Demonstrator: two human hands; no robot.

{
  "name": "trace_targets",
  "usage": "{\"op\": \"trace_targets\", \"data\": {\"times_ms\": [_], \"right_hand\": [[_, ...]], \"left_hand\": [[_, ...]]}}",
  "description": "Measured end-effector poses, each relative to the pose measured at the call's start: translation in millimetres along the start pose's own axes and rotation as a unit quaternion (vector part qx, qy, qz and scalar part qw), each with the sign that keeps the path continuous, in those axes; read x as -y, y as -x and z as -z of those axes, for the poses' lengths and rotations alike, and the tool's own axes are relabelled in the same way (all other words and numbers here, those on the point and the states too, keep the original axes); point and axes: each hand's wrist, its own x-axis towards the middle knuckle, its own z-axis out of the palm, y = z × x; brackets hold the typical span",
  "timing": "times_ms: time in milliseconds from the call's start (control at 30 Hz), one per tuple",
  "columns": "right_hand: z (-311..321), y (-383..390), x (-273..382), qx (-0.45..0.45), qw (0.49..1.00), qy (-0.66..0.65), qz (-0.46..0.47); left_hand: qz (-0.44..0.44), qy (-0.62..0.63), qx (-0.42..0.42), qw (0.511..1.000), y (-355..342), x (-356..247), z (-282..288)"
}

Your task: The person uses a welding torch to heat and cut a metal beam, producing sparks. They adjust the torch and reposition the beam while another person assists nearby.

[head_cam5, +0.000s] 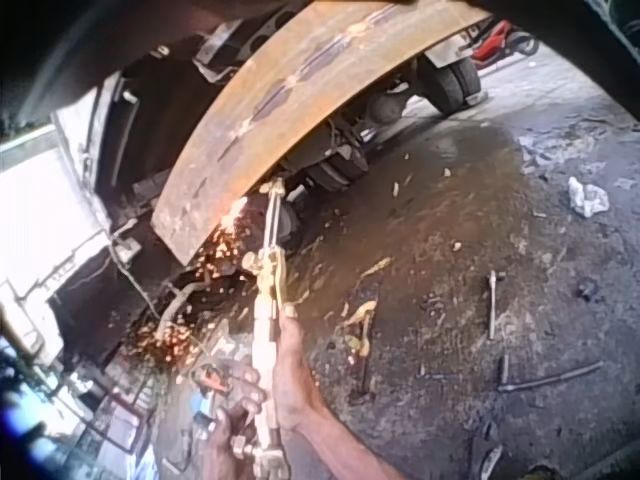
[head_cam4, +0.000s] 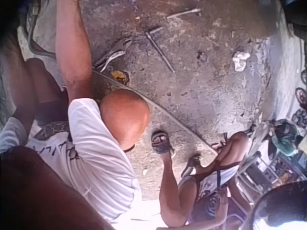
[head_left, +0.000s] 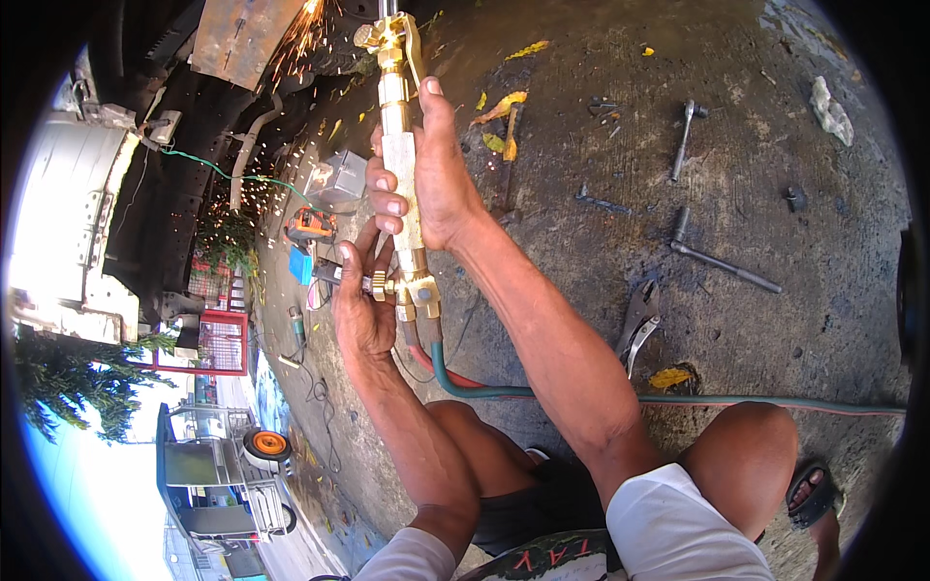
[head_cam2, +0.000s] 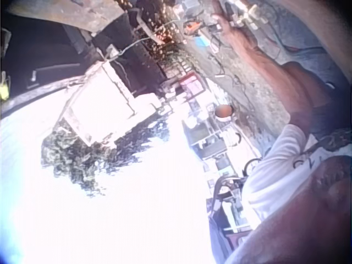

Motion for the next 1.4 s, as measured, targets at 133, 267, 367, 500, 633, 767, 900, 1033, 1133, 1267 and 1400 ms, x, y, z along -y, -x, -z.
{"op": "trace_targets", "data": {"times_ms": [133,267,367,500,633,767,900,1033,1133,1267,1400], "right_hand": [[0,0,-1,0.001,1.000,0.009,0.008],[1,0,-2,0.001,1.000,0.002,0.002],[1,0,-4,0.005,1.000,0.004,0.002],[1,2,-2,-0.005,1.000,0.007,-0.005],[0,12,6,-0.034,0.999,0.013,-0.019],[5,25,14,-0.114,0.990,0.087,0.007],[15,49,27,-0.181,0.967,0.173,0.038],[21,71,49,-0.252,0.936,0.241,0.054],[19,85,62,-0.281,0.922,0.260,0.047],[27,95,69,-0.256,0.932,0.253,0.046],[31,94,69,-0.192,0.961,0.186,0.062]], "left_hand": [[0.000,0.007,0.000,1.000,1,0,-1],[-0.002,0.008,0.000,1.000,0,2,1],[-0.003,0.010,-0.001,1.000,0,2,1],[0.002,0.016,-0.003,1.000,-2,4,2],[0.004,0.008,0.002,1.000,-7,9,5],[0.014,-0.005,0.002,1.000,-8,12,-1],[0.034,-0.006,0.002,0.999,-8,19,-6],[0.054,-0.017,0.026,0.998,-9,24,-7],[0.068,-0.027,0.026,0.997,-10,27,-7],[0.083,-0.032,0.037,0.995,-9,29,-19],[0.091,-0.026,0.075,0.993,-8,28,-35]]}}
